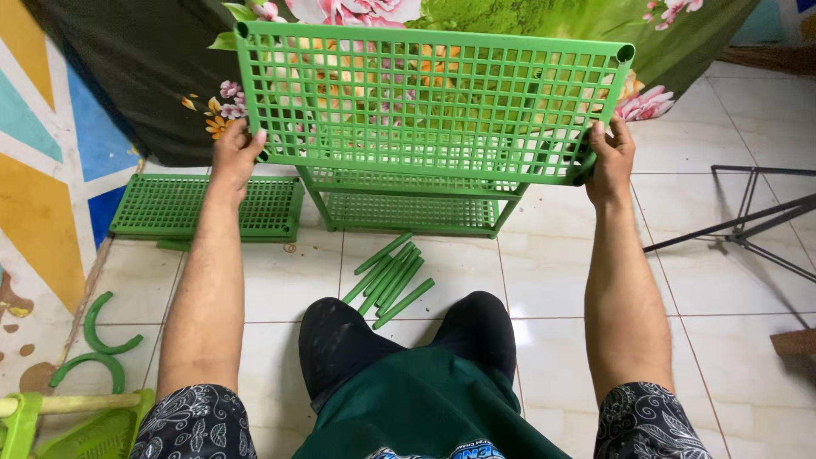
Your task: The person assembles a green plastic shelving unit by inserting vertical poles into the corners of grid shelves and stacking additional shelves on top. The person handles multiple shelves and poles, aligning and securing them to form a three-tier rack.
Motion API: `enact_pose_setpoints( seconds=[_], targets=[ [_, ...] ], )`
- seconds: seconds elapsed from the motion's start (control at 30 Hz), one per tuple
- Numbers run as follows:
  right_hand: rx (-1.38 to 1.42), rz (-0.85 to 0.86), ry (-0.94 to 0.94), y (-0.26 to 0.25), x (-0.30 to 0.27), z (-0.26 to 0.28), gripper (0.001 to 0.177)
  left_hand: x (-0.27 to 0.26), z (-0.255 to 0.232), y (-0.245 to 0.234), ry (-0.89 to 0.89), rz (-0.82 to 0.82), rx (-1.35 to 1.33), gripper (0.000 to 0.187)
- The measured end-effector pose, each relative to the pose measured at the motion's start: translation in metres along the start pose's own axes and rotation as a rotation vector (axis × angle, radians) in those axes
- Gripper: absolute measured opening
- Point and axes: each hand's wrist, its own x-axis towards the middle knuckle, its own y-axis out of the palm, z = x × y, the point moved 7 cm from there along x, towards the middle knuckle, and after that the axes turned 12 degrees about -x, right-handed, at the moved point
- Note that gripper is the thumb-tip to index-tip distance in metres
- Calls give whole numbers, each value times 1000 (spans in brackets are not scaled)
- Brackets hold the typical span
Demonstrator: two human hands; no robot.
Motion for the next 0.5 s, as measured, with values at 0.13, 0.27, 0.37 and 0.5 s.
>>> enact_pose_setpoints(
  seconds=[0.13,0.27,0.37,0.5],
  targets=[
    [-139,-1,-34,-14,2,-19,34,-15,-37,16,170,68,-50,48],
    [-128,-48,30,-25,5,-45,37,-34,-73,39,296,105,38,41],
    [-57,-85,45,-31,4,-55,45,-50,-97,59,371,170,-42,39],
    [-43,-155,67,-38,-5,-52,58,-86,-130,79,394,210,-51,38]
  ],
)
